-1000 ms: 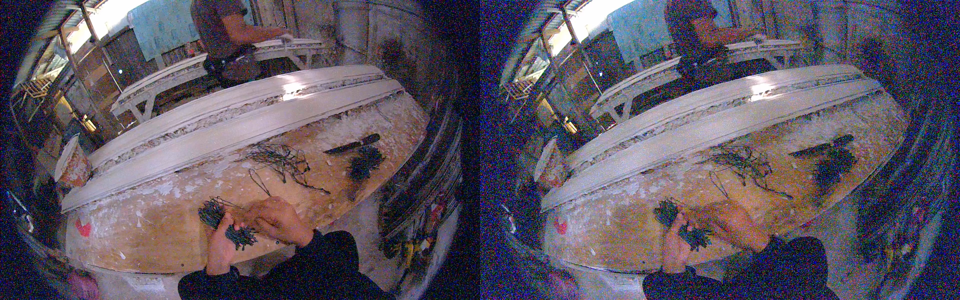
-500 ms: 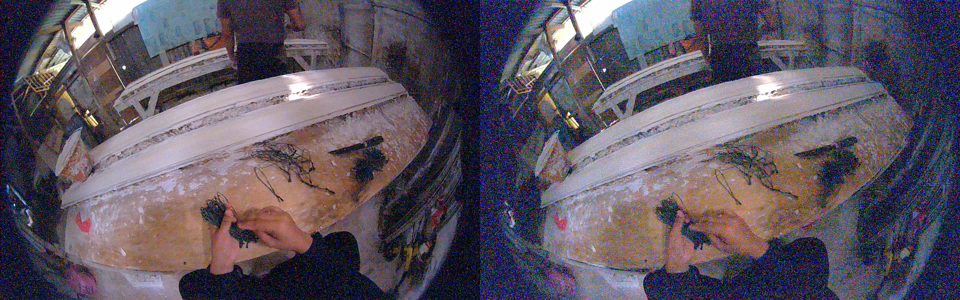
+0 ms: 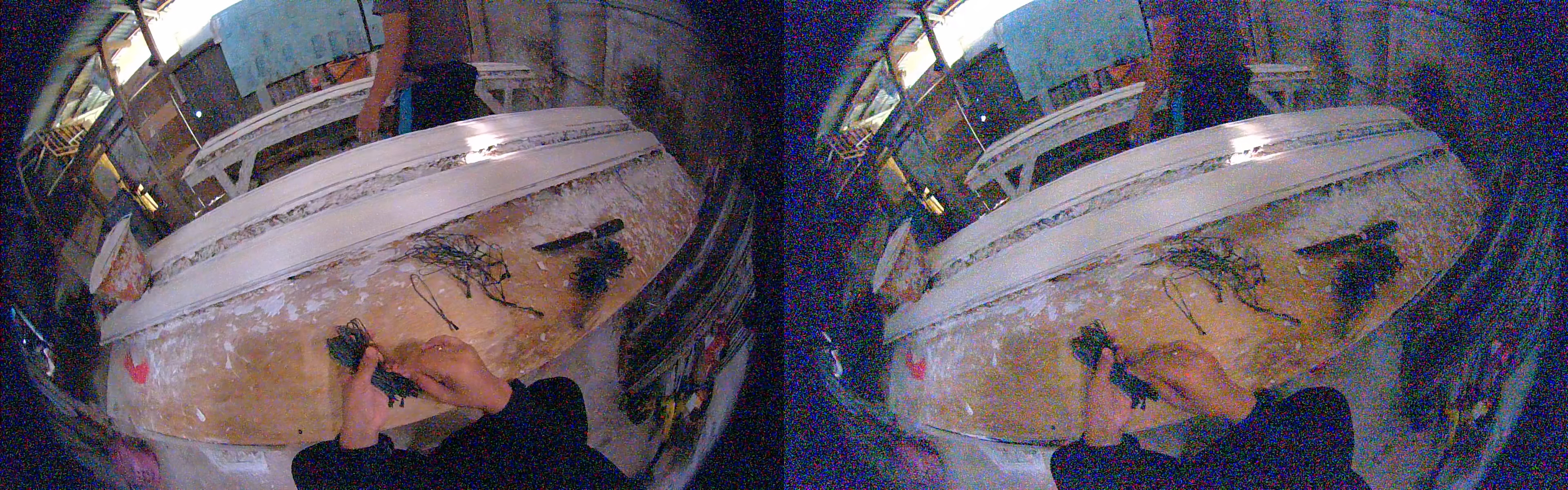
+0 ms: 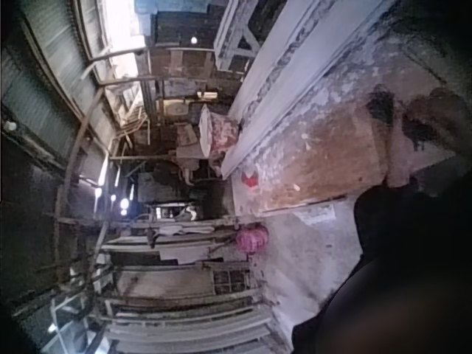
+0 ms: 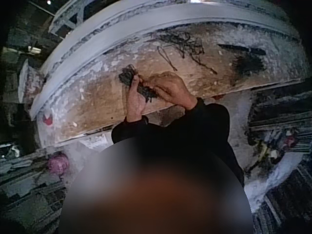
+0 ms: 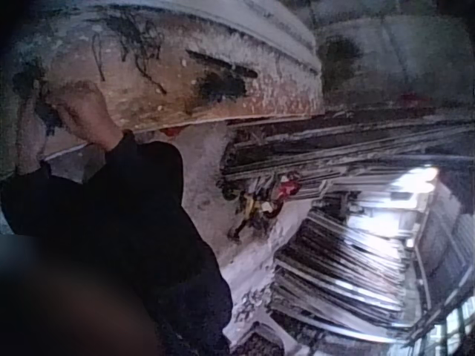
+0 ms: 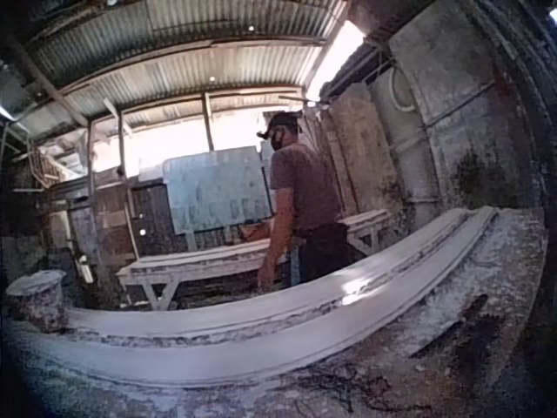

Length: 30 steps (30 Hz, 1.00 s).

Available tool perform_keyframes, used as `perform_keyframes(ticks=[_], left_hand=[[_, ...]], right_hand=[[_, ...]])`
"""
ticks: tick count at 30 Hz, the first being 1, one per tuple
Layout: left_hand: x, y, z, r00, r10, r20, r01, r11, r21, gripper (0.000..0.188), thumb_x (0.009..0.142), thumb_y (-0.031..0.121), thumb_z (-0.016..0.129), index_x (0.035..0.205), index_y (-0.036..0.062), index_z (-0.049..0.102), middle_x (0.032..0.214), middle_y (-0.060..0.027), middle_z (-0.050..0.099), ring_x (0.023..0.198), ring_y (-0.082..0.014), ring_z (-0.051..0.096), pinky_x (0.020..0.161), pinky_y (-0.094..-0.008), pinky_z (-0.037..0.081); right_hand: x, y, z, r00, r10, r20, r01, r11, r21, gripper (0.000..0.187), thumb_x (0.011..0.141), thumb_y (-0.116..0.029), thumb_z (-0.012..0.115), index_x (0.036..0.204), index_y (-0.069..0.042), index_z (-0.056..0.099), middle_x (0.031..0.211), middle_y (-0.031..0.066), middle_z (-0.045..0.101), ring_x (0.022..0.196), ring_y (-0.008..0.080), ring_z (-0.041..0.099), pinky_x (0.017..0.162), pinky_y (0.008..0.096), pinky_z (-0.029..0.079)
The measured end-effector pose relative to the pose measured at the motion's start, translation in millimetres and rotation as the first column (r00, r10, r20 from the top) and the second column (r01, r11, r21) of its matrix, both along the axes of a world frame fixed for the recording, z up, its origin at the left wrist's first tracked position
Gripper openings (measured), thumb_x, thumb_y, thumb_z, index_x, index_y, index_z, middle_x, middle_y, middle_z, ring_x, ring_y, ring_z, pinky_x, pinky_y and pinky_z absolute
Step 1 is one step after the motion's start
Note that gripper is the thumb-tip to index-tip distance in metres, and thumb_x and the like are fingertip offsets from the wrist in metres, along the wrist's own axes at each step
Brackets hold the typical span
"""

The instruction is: The person sits on the floor and repeatedly picks up black cable ties from a pile on a wooden workbench, untangles them, and places them into a separate bundle. Another person works in the background at a separate station.

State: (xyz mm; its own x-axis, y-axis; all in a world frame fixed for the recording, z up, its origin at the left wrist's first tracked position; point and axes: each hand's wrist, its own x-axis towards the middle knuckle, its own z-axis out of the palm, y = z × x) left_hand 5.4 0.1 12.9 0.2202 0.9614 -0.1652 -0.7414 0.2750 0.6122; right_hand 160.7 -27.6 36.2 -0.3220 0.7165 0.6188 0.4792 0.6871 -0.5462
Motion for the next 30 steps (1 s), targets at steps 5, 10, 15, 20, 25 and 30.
perform_keyframes(ticks=[5, 10, 15, 20, 25, 30], left_hand=[[0, 0, 1, 0.992, 0.016, -0.127, -0.028, 0.995, -0.096, 0.017, 0.082, 0.009, 0.061, 0.098, 0.0078, 0.055, 0.083, -0.0004, 0.056, 0.075, -0.0131, 0.054, 0.066, -0.0283, 0.047], [-2, 1, -2, 0.994, -0.031, -0.108, 0.026, 0.999, -0.041, 0.012, 0.081, 0.008, 0.061, 0.092, 0.0078, 0.055, 0.083, -0.0010, 0.057, 0.076, -0.0139, 0.055, 0.067, -0.0284, 0.047], [-1, -1, 1, 0.992, -0.018, -0.128, 0.013, 0.999, -0.041, 0.011, 0.081, 0.008, 0.061, 0.091, 0.0079, 0.055, 0.083, -0.0023, 0.057, 0.075, -0.0145, 0.055, 0.066, -0.0277, 0.046], [-1, -1, 3, 0.993, -0.052, -0.110, 0.048, 0.998, -0.035, 0.011, 0.081, 0.010, 0.060, 0.090, 0.0086, 0.054, 0.080, -0.0026, 0.057, 0.073, -0.0147, 0.055, 0.064, -0.0279, 0.046], [-3, 1, -3, 0.991, -0.066, -0.118, 0.061, 0.997, -0.042, 0.011, 0.082, 0.011, 0.060, 0.091, 0.0093, 0.054, 0.074, -0.0011, 0.054, 0.070, -0.0131, 0.053, 0.060, -0.0279, 0.044], [-3, 2, -7, 0.989, -0.035, -0.146, 0.029, 0.999, -0.040, 0.010, 0.084, 0.013, 0.059, 0.091, 0.0091, 0.053, 0.071, -0.0003, 0.050, 0.066, -0.0123, 0.049, 0.063, -0.0276, 0.043]], right_hand=[[1, -1, 2, 1.000, -0.008, 0.027, 0.008, 1.000, -0.014, 0.024, 0.077, -0.012, 0.060, 0.100, -0.014, 0.064, 0.095, 0.0012, 0.064, 0.087, 0.0202, 0.059, 0.082, 0.0361, 0.043], [2, -2, 8, 0.996, 0.052, 0.071, -0.043, 0.993, -0.113, 0.023, 0.079, -0.013, 0.058, 0.101, -0.014, 0.063, 0.098, 0.0016, 0.063, 0.091, 0.0203, 0.059, 0.083, 0.0365, 0.042], [2, -4, 11, 0.995, 0.040, 0.091, -0.031, 0.995, -0.093, 0.024, 0.079, -0.013, 0.058, 0.102, -0.014, 0.063, 0.099, 0.0028, 0.063, 0.093, 0.0207, 0.058, 0.083, 0.0363, 0.042], [2, -3, 10, 0.994, 0.055, 0.097, -0.049, 0.997, -0.065, 0.024, 0.078, -0.013, 0.058, 0.102, -0.013, 0.062, 0.103, 0.0027, 0.062, 0.096, 0.0216, 0.057, 0.082, 0.0361, 0.043], [2, -2, 10, 0.990, 0.085, 0.116, -0.075, 0.993, -0.090, 0.023, 0.078, -0.014, 0.059, 0.100, -0.012, 0.063, 0.102, 0.0028, 0.062, 0.095, 0.0223, 0.058, 0.080, 0.0363, 0.043], [11, 0, 10, 0.991, 0.081, 0.109, -0.064, 0.986, -0.151, 0.017, 0.076, -0.016, 0.062, 0.093, -0.012, 0.064, 0.098, 0.0040, 0.062, 0.093, 0.0216, 0.058, 0.079, 0.0365, 0.042]])
